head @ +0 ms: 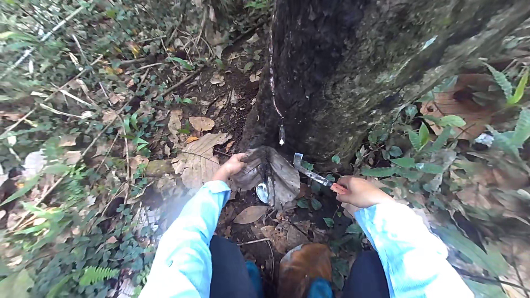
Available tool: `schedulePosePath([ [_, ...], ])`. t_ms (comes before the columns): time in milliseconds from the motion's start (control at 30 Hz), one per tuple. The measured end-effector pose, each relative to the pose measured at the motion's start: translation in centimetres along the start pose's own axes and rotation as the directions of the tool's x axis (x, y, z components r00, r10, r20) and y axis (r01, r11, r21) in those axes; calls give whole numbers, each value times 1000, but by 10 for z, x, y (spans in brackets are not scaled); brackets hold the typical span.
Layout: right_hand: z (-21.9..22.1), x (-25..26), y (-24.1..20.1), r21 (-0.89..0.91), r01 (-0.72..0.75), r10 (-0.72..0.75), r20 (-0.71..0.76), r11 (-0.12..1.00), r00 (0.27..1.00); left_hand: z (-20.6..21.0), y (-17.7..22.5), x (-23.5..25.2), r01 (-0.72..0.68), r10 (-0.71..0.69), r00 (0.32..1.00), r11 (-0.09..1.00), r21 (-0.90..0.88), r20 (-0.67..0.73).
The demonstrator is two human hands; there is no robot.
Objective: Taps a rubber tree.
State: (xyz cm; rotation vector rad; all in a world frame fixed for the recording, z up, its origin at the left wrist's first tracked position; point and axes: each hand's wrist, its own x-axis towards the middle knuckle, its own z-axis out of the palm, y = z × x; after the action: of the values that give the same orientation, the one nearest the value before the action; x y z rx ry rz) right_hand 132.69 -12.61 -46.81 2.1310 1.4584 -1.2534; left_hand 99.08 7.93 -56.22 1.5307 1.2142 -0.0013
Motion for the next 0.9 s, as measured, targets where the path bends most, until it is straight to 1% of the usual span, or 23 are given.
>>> schedulePosePath([
  [133,1,0,-4,-8,-24,24,-8,1000,1000,37,19,19,-6,14,994,997,74,-112],
  [233,-1,-4,-2,-22,-18,18,-3,1000,1000,54,26,25,74,-49,972,992,101,-231],
  [333,-8,-15,0,-26,-49,48,-26,998,998,59,34,17,174,-124,941,975,136,-316],
  [433,-14,-33,10,-16,-47,45,-94,999,995,55,31,16,208,-139,904,969,132,-405],
  [500,-18,-46,18,8,-4,5,-140,1000,990,49,29,15,200,-123,899,969,144,-420],
  [567,-19,-55,24,40,72,-64,-191,997,980,45,25,15,193,-115,894,971,140,-433],
  [633,-18,-59,26,62,108,-94,-201,992,975,44,19,14,204,-142,884,974,95,-445],
  [700,-18,-60,24,57,100,-88,-186,993,979,44,13,14,244,-192,874,968,62,-447],
  [767,-17,-60,21,34,94,-87,-175,995,981,43,10,12,285,-230,877,956,70,-421],
  [900,-15,-63,11,-8,87,-88,-157,996,984,44,6,9,323,-271,886,943,80,-375],
])
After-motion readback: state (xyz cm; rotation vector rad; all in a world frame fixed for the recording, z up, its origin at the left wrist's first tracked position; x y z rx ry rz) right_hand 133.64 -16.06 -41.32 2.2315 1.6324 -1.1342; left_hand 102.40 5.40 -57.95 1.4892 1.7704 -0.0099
